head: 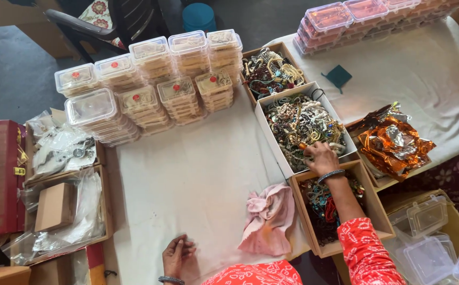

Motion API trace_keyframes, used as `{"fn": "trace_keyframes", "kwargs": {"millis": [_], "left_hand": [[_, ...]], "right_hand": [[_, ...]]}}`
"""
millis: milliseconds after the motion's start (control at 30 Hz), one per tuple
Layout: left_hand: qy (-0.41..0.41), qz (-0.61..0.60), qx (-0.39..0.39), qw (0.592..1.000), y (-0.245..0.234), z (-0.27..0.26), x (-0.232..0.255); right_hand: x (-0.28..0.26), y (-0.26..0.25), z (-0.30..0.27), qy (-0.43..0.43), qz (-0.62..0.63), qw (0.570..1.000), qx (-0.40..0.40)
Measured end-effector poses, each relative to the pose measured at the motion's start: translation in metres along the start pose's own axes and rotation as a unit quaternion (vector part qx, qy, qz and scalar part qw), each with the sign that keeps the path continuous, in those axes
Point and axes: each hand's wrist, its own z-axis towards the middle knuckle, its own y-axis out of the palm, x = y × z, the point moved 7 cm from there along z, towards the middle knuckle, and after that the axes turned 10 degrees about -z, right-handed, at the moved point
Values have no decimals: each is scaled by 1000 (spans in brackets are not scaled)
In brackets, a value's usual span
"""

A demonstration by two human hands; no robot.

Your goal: The person places a small jewelry item into a clear plastic bag and then into a small cloth pouch. They then place the pouch into a plastic container and stack it with others. Finally, the person wipes a gold-colored necklace with a pink cloth.

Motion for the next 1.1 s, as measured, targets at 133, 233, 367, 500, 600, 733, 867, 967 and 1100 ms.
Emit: {"fn": "trace_keyframes", "kwargs": {"millis": [133,233,367,500,600,733,867,967,1100], "left_hand": [[11,-5,-10,1000,6,-7,7],[0,13,10,1000,8,-10,9],[1,12,-6,1000,11,-12,14],[0,6,-8,1000,11,-11,11],[-1,8,-5,1000,9,-8,9],[4,7,-9,1000,9,-8,9],[0,8,-13,1000,11,-10,11],[2,10,-15,1000,11,-7,8],[8,17,-16,1000,12,-8,9]], "right_hand": [[6,17,4,-18,-83,994,75],[34,41,17,-30,-82,985,151],[71,7,6,37,134,965,221],[96,-40,-10,95,367,896,229],[94,-73,-25,60,430,867,243],[91,-106,-36,53,477,844,241],[92,-131,-42,5,505,818,275],[81,-153,-53,-19,501,818,284],[55,-169,-65,-41,495,833,244]]}}
